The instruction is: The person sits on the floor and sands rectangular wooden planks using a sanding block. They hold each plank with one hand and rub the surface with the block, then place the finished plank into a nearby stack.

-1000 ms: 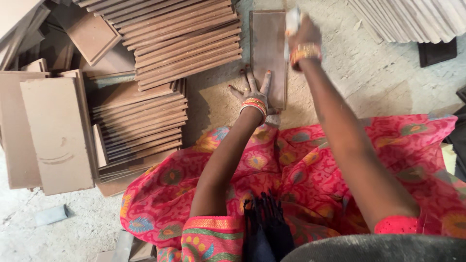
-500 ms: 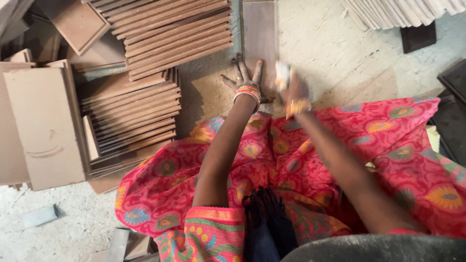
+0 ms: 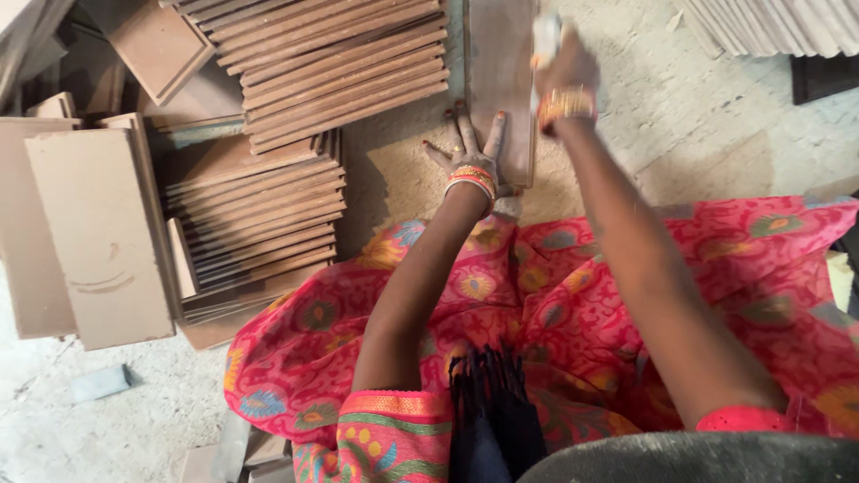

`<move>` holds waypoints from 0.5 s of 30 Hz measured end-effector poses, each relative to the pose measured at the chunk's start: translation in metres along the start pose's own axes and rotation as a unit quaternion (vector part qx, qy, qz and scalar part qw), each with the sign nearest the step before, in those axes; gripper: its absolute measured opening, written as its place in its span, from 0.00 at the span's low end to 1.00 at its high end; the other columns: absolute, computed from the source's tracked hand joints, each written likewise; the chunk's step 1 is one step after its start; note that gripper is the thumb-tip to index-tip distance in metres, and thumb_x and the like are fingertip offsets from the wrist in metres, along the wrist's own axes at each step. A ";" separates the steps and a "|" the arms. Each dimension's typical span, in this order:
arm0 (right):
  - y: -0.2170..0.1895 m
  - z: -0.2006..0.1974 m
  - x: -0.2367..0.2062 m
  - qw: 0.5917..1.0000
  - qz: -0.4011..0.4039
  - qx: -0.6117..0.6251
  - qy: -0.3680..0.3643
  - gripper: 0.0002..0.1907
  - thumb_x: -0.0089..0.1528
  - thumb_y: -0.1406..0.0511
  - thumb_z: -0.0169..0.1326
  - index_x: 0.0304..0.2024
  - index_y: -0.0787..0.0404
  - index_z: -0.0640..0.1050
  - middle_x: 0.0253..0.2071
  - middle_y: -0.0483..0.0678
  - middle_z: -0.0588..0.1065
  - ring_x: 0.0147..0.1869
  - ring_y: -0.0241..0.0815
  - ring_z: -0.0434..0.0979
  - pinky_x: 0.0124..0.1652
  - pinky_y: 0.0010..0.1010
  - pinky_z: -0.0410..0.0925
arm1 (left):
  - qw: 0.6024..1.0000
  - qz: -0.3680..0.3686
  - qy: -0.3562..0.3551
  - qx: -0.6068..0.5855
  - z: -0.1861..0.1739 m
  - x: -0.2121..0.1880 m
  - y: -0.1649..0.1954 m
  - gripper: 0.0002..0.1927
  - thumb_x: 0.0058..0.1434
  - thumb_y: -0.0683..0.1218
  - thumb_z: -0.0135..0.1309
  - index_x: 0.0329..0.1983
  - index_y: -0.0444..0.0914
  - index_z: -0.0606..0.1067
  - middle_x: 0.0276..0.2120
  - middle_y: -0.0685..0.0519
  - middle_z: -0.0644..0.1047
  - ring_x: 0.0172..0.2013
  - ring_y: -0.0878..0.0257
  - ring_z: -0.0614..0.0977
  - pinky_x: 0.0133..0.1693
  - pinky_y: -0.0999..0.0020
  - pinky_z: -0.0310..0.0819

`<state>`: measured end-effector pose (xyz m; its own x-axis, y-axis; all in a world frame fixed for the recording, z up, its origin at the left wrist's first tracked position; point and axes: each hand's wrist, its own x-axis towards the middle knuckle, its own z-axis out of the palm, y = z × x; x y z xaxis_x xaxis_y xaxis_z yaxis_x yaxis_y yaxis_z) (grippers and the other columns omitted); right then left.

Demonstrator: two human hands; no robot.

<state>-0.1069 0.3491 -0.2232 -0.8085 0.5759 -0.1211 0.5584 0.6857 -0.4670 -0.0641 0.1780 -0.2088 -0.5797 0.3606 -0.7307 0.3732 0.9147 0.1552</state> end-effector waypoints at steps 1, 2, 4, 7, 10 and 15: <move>-0.012 -0.005 0.017 1.000 -0.004 -0.012 -0.003 0.18 0.61 0.63 0.60 0.53 0.59 0.75 0.40 0.61 0.80 0.45 0.63 0.81 0.42 0.53 0.73 | 1.000 -0.001 -0.002 0.000 -0.004 -0.003 0.000 0.74 0.41 0.76 0.67 0.78 0.63 0.28 0.74 0.33 0.21 0.74 0.34 0.24 0.61 0.13 0.32; -0.024 -0.009 0.034 1.000 -0.006 -0.027 -0.007 0.19 0.61 0.63 0.60 0.53 0.59 0.75 0.40 0.61 0.80 0.45 0.64 0.81 0.42 0.53 0.73 | 1.000 -0.001 -0.002 0.000 -0.007 -0.006 0.001 0.74 0.41 0.76 0.67 0.78 0.63 0.28 0.75 0.33 0.21 0.74 0.34 0.24 0.61 0.13 0.32; -0.041 -0.019 0.052 0.999 -0.007 -0.043 -0.023 0.19 0.61 0.62 0.60 0.53 0.60 0.74 0.41 0.62 0.80 0.45 0.64 0.81 0.42 0.53 0.73 | 1.000 -0.004 -0.010 -0.011 -0.013 -0.010 0.000 0.74 0.41 0.75 0.67 0.79 0.64 0.29 0.75 0.33 0.21 0.75 0.35 0.25 0.62 0.14 0.33; -0.045 -0.025 0.049 0.998 -0.020 -0.045 -0.031 0.20 0.61 0.62 0.60 0.54 0.61 0.74 0.42 0.62 0.79 0.46 0.65 0.80 0.43 0.54 0.73 | 1.000 0.002 0.015 -0.014 -0.014 -0.012 0.000 0.74 0.41 0.76 0.67 0.79 0.63 0.30 0.75 0.33 0.22 0.75 0.36 0.26 0.62 0.13 0.32; -0.025 -0.023 0.013 0.998 -0.044 -0.033 -0.032 0.21 0.61 0.62 0.60 0.54 0.62 0.73 0.42 0.63 0.79 0.46 0.66 0.79 0.44 0.54 0.72 | 1.000 0.001 0.021 -0.008 -0.004 -0.006 -0.001 0.73 0.42 0.75 0.66 0.78 0.64 0.30 0.75 0.34 0.22 0.75 0.37 0.27 0.62 0.13 0.33; 0.024 -0.009 -0.085 0.999 -0.011 -0.011 -0.045 0.22 0.59 0.61 0.61 0.52 0.64 0.73 0.43 0.65 0.78 0.47 0.69 0.77 0.45 0.58 0.70 | 0.999 0.027 0.028 -0.029 0.027 0.024 -0.015 0.69 0.47 0.72 0.68 0.79 0.60 0.32 0.75 0.34 0.26 0.77 0.37 0.32 0.67 0.19 0.36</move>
<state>-0.0232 0.3206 -0.2161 -0.8331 0.5193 -0.1903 0.5441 0.7075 -0.4510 -0.0639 0.1681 -0.2464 -0.6004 0.4175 -0.6821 0.3626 0.9023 0.2332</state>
